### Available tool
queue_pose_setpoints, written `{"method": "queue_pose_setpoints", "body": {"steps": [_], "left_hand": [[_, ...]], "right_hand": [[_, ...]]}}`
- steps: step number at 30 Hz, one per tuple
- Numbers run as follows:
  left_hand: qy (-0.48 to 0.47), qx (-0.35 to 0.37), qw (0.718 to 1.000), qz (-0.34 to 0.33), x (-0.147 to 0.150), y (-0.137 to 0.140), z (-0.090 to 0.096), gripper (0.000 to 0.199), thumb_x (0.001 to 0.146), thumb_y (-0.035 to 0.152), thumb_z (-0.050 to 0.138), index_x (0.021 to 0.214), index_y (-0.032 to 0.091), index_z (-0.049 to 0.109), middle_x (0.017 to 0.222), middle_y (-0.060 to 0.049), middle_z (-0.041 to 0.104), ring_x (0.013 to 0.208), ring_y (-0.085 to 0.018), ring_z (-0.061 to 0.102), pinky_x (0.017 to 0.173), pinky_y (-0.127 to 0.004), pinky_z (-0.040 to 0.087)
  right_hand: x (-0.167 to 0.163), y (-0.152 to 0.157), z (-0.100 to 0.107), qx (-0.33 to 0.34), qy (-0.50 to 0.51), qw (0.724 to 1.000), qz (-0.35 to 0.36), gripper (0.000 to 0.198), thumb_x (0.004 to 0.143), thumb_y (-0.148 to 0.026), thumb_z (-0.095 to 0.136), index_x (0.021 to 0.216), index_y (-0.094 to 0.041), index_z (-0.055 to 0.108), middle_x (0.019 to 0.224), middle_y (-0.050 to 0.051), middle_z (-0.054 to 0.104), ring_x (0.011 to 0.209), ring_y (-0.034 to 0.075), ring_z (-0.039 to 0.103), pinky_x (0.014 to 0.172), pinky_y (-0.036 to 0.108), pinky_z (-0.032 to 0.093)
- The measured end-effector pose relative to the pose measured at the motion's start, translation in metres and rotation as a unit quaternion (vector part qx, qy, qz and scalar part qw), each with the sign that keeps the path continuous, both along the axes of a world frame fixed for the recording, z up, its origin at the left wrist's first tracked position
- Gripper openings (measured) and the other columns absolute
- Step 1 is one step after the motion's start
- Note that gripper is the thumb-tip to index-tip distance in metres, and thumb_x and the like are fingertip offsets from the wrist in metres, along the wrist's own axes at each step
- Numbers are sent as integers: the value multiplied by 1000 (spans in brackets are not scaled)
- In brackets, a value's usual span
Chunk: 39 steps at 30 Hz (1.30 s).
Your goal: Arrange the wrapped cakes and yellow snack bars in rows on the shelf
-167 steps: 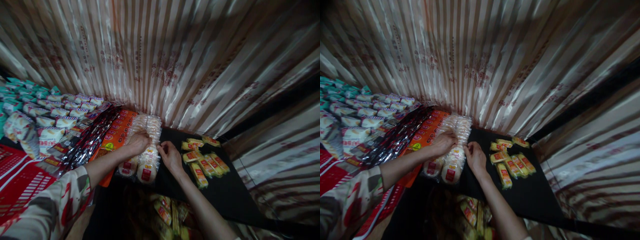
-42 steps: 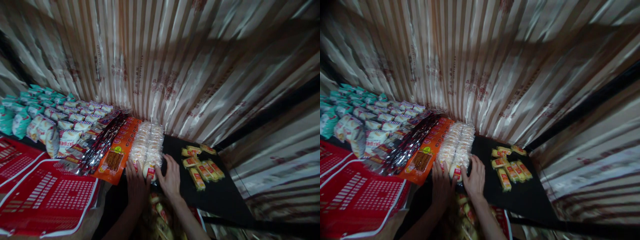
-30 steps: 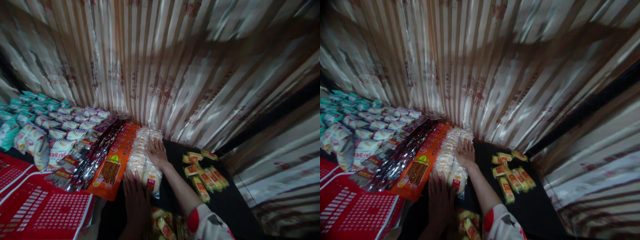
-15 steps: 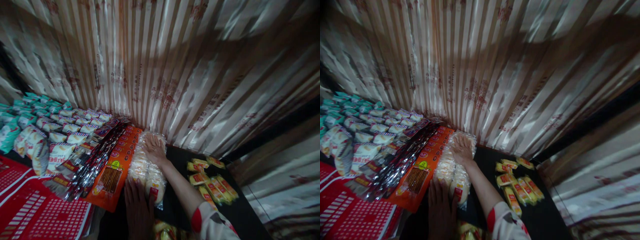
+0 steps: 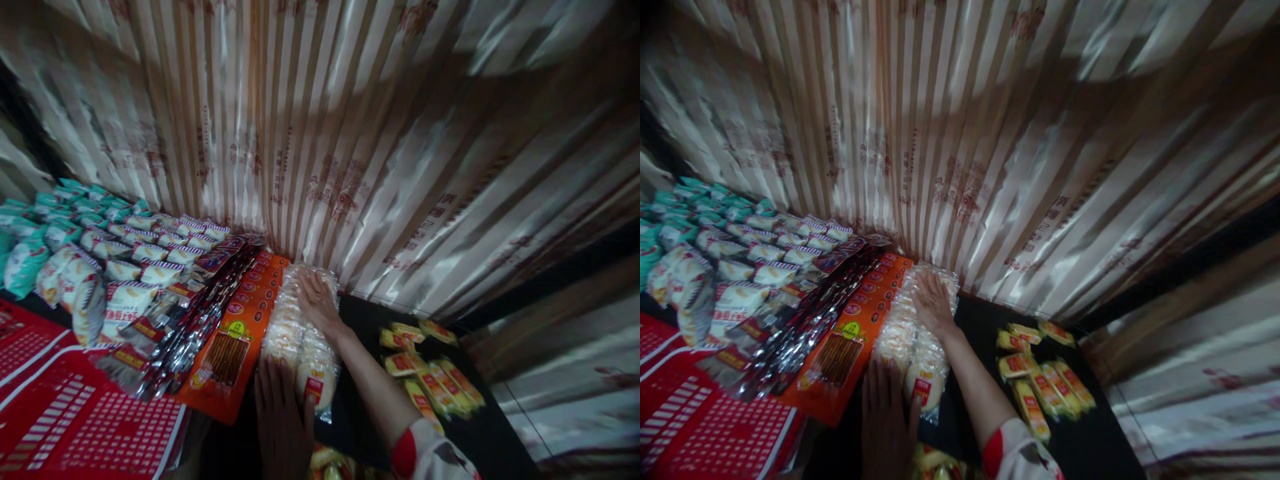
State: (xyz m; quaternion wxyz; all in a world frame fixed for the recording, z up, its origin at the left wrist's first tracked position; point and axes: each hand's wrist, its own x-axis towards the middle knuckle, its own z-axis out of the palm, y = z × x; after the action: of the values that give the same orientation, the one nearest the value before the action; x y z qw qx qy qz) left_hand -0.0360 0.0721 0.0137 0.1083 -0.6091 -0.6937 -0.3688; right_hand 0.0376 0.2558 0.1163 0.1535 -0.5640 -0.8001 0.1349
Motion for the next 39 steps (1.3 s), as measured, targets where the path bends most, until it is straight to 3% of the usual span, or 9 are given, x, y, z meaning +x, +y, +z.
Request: {"method": "queue_pose_setpoints", "body": {"steps": [5,8,12,15,22,28,30,36,39], "left_hand": [[-4,4,1000,-11,-1,-3,2,74,82,28,53,142,9,14,148,-22,15,136,-39,13,101,-59,33],[-6,3,1000,-18,-2,-4,0,72,83,30,53,141,7,18,147,-24,18,136,-39,11,101,-60,33],[-14,-12,1000,-21,-2,-4,3,63,84,33,52,136,6,30,144,-23,25,136,-38,11,103,-59,30],[-16,-25,999,-16,-2,-3,7,58,84,36,50,131,4,37,143,-23,27,136,-38,12,104,-58,29],[-29,-3,999,-20,-1,-3,4,60,84,39,50,133,7,36,144,-22,27,135,-37,17,102,-57,31],[-46,18,998,-34,0,-3,-1,71,78,43,58,138,15,31,146,-18,25,135,-38,19,103,-59,27],[-46,21,998,-35,0,-2,-1,75,78,43,56,140,13,25,147,-19,21,135,-38,17,103,-60,27],[-52,16,997,-56,-1,-1,-4,74,77,40,57,141,18,25,147,-16,24,136,-38,15,103,-62,25],[-69,4,996,-59,-1,-1,-6,78,76,40,58,142,22,21,149,-13,22,136,-37,14,103,-64,24]], "right_hand": [[31,-45,-14,57,122,990,-46,62,90,-54,23,141,-20,27,152,3,11,139,18,5,114,41,11],[44,-79,-31,37,183,978,-88,63,90,-54,22,143,-19,20,152,3,11,139,18,4,114,41,12],[46,-106,-51,-17,297,936,-186,69,89,-57,22,145,-18,9,152,5,10,139,18,9,113,40,16],[37,-106,-61,-52,376,906,-188,73,87,-60,23,145,-18,7,151,4,12,138,18,13,113,38,16],[29,-100,-79,-53,513,837,-184,74,82,-63,37,143,-26,16,150,-1,19,138,19,17,113,37,14],[38,-82,-78,-61,648,730,-208,74,82,-68,30,143,-29,16,150,-2,15,137,18,17,113,41,14],[38,-73,-79,-67,671,708,-208,73,82,-67,30,142,-30,18,149,-1,19,137,19,20,112,42,16],[37,-62,-93,-110,685,699,-173,68,82,-65,35,139,-29,30,145,-1,31,134,19,28,110,41,22],[46,-54,-88,-78,670,718,-171,66,82,-65,34,137,-28,34,144,0,32,135,18,25,111,41,19]]}}
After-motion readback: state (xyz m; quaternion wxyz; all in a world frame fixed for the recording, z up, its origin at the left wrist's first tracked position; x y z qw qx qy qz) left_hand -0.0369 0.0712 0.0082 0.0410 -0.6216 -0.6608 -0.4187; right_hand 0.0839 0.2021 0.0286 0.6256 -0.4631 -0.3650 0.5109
